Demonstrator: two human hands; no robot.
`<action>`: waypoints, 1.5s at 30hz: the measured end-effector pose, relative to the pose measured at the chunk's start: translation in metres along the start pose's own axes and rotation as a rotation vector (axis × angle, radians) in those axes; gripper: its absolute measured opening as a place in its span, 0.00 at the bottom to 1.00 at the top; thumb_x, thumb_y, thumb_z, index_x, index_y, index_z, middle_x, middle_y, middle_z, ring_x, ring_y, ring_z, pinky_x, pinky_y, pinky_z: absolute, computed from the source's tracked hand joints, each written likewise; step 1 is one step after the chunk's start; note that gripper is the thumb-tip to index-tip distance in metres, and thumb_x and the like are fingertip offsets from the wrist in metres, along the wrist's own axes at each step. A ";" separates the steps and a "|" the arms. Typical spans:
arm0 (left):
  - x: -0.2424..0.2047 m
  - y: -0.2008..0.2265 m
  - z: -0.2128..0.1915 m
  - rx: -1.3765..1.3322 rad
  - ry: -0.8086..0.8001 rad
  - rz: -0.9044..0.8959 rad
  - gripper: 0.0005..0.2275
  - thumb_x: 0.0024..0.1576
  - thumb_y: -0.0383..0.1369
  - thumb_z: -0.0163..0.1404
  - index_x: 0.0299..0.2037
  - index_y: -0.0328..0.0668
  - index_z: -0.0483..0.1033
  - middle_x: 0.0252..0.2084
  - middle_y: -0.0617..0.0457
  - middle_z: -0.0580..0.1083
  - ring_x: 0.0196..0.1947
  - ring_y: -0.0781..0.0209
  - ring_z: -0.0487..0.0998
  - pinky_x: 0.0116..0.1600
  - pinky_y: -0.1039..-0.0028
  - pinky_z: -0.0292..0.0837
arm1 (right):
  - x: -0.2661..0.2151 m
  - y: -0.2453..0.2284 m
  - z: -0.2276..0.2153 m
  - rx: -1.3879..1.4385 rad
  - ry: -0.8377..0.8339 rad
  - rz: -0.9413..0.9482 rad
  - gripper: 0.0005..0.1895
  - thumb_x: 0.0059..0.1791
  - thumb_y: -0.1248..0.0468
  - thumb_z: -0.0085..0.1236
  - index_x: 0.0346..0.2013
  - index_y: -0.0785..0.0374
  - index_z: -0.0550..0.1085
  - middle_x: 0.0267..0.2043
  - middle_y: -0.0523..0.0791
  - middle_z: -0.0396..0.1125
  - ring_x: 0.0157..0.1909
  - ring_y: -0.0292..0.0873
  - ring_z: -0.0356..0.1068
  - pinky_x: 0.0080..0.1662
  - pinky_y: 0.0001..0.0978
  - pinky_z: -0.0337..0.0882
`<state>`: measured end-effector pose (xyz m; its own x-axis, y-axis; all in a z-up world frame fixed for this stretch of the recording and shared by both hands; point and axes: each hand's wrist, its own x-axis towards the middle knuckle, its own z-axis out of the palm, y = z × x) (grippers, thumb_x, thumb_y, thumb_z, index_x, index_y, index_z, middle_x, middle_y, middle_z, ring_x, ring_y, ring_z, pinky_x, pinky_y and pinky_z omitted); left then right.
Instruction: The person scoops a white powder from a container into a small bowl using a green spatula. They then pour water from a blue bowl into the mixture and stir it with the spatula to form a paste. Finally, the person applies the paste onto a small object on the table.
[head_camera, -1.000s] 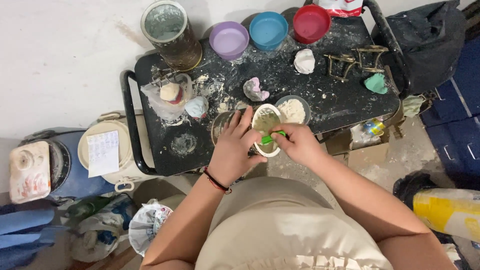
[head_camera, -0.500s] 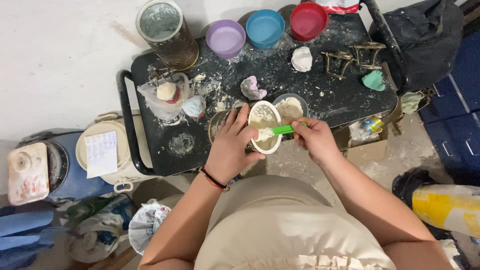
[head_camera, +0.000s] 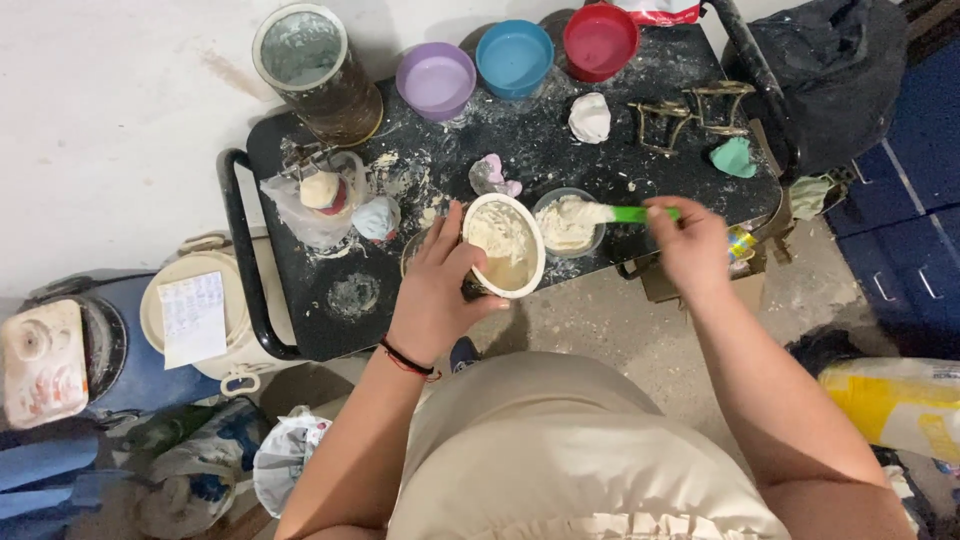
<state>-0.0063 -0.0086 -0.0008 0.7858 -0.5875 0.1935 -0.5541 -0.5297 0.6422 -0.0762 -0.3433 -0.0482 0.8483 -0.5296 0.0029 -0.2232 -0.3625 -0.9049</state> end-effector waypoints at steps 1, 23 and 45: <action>0.000 0.000 0.000 0.001 0.001 0.001 0.22 0.47 0.39 0.72 0.41 0.44 0.71 0.76 0.27 0.53 0.69 0.12 0.57 0.60 0.21 0.60 | 0.000 0.005 0.006 0.001 0.000 -0.002 0.07 0.56 0.68 0.57 0.47 0.62 0.81 0.24 0.46 0.66 0.21 0.33 0.57 0.26 0.25 0.58; -0.007 -0.004 -0.004 0.013 -0.020 0.025 0.22 0.50 0.40 0.71 0.42 0.47 0.68 0.77 0.28 0.50 0.70 0.13 0.55 0.60 0.22 0.61 | 0.018 -0.037 -0.018 -0.428 -0.299 -0.549 0.07 0.54 0.67 0.62 0.45 0.64 0.83 0.39 0.51 0.78 0.43 0.53 0.78 0.48 0.39 0.75; -0.050 -0.034 -0.043 -0.020 0.097 -0.125 0.22 0.45 0.38 0.72 0.40 0.53 0.69 0.78 0.33 0.52 0.65 0.47 0.77 0.35 0.59 0.74 | 0.033 0.055 0.027 0.242 -0.472 0.493 0.23 0.53 0.73 0.43 0.63 0.72 0.68 0.42 0.53 0.72 0.29 0.46 0.67 0.29 0.37 0.66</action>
<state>-0.0153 0.0652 -0.0010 0.8716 -0.4556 0.1809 -0.4455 -0.5822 0.6801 -0.0473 -0.3604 -0.1093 0.8056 -0.1801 -0.5644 -0.5670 0.0422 -0.8227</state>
